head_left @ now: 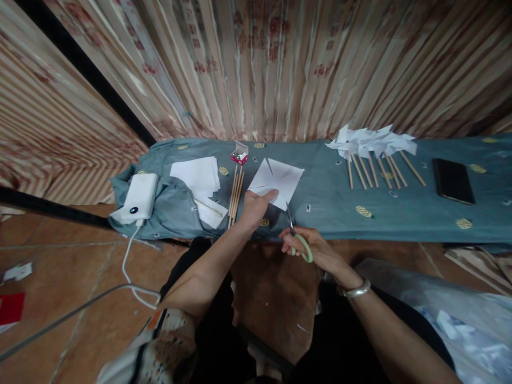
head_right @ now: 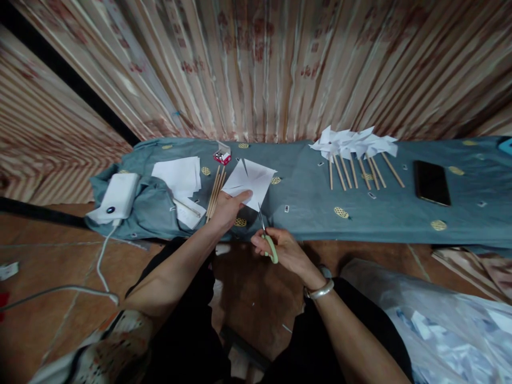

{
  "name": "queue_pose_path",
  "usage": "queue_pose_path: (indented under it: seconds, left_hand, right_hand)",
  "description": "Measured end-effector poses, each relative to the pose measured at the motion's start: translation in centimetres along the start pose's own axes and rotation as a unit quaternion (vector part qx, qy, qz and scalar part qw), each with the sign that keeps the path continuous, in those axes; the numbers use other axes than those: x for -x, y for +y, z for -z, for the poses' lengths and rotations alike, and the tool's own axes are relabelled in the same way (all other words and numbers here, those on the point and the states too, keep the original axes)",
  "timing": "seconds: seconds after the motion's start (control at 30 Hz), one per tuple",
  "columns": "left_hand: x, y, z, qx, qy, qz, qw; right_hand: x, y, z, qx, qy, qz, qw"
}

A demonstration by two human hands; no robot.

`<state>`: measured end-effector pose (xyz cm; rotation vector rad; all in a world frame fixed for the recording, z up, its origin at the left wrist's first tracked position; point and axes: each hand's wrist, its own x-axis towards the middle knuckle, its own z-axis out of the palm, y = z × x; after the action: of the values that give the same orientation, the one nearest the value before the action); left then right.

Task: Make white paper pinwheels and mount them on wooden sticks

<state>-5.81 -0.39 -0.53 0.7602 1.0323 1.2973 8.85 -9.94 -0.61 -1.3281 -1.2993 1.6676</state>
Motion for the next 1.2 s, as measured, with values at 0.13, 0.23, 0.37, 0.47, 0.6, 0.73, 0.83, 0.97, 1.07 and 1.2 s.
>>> queue_pose_path:
  seconds: [0.13,0.23,0.37,0.47,0.6,0.73,0.83,0.97,1.07,1.2]
  left_hand:
    - [0.24,-0.54,-0.05,-0.006,-0.023,0.007,1.0]
    - [0.48,-0.65,-0.21,-0.005,-0.025,0.005,1.0]
    - [0.63,-0.57,-0.43,-0.002,-0.023,0.005,1.0]
    - [0.57,-0.67,-0.43,0.0,-0.027,0.007,1.0]
    - [0.5,-0.82,-0.33,-0.009,-0.026,0.007,1.0]
    - [0.63,-0.71,-0.36,-0.016,-0.018,0.009,1.0]
    - [0.69,-0.64,-0.42,-0.011,-0.021,0.009,1.0]
    - [0.67,-0.66,-0.4,-0.011,-0.025,0.01,1.0]
    - [0.67,-0.66,-0.39,-0.016,-0.022,0.012,1.0]
    - [0.71,-0.54,-0.43,-0.014,-0.02,0.012,1.0]
  right_hand:
    - [-0.08,-0.25,0.0,0.004,0.014,0.003,1.0]
    - [-0.29,-0.42,0.14,-0.002,0.023,0.003,1.0]
    - [-0.45,-0.33,0.17,0.004,0.018,0.008,1.0]
    - [-0.52,-0.17,0.13,0.008,0.012,0.009,1.0]
    - [-0.58,0.08,0.19,0.011,0.012,0.002,1.0]
    - [-0.61,0.26,0.3,0.02,0.011,0.001,1.0]
    - [-0.62,0.16,0.25,0.017,0.012,0.0,1.0]
    - [-0.6,-0.16,0.08,0.017,0.023,-0.005,1.0]
    - [-0.57,-0.23,0.05,0.02,0.023,-0.002,1.0]
    - [-0.55,-0.09,0.1,0.023,0.023,0.006,0.999]
